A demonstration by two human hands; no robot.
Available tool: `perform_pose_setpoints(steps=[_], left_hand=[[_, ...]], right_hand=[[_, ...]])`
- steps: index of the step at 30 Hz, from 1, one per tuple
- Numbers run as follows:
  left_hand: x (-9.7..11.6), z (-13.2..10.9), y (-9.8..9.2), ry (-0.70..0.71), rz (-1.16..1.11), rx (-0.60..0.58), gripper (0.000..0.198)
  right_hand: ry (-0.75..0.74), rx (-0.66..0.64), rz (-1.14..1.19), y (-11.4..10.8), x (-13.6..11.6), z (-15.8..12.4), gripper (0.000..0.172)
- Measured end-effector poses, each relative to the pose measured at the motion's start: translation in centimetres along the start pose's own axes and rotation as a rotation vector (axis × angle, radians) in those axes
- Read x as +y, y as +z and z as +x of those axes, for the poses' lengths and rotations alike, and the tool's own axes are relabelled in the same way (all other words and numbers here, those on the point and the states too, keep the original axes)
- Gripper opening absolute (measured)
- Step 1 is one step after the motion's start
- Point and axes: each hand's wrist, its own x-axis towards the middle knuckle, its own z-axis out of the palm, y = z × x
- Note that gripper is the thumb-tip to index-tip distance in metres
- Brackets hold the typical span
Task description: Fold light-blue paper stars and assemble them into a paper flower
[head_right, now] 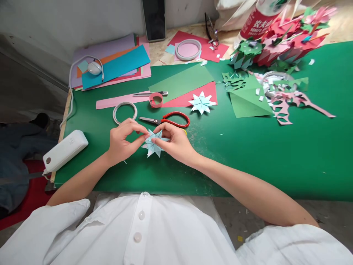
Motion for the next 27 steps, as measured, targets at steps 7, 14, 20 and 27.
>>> perform_pose_setpoints(steps=[7,14,20,27], left_hand=[[-0.15,-0.16,0.07,-0.093,-0.009,-0.066,0.008],[-0.17,-0.25,0.14,-0.089,0.056,-0.086,0.009],[-0.28,-0.36,0.25,0.010,0.134,-0.066,0.010],[-0.12,-0.48,0.32,0.022,0.171,-0.072,0.010]], right_hand=[[-0.007,-0.001,-0.012,-0.01,0.01,0.06,0.041],[-0.013,0.010,-0.032,0.07,0.12,0.01,0.041],[-0.034,0.024,-0.057,0.23,0.29,-0.06,0.039],[-0.065,0.044,-0.116,0.41,0.72,-0.26,0.029]])
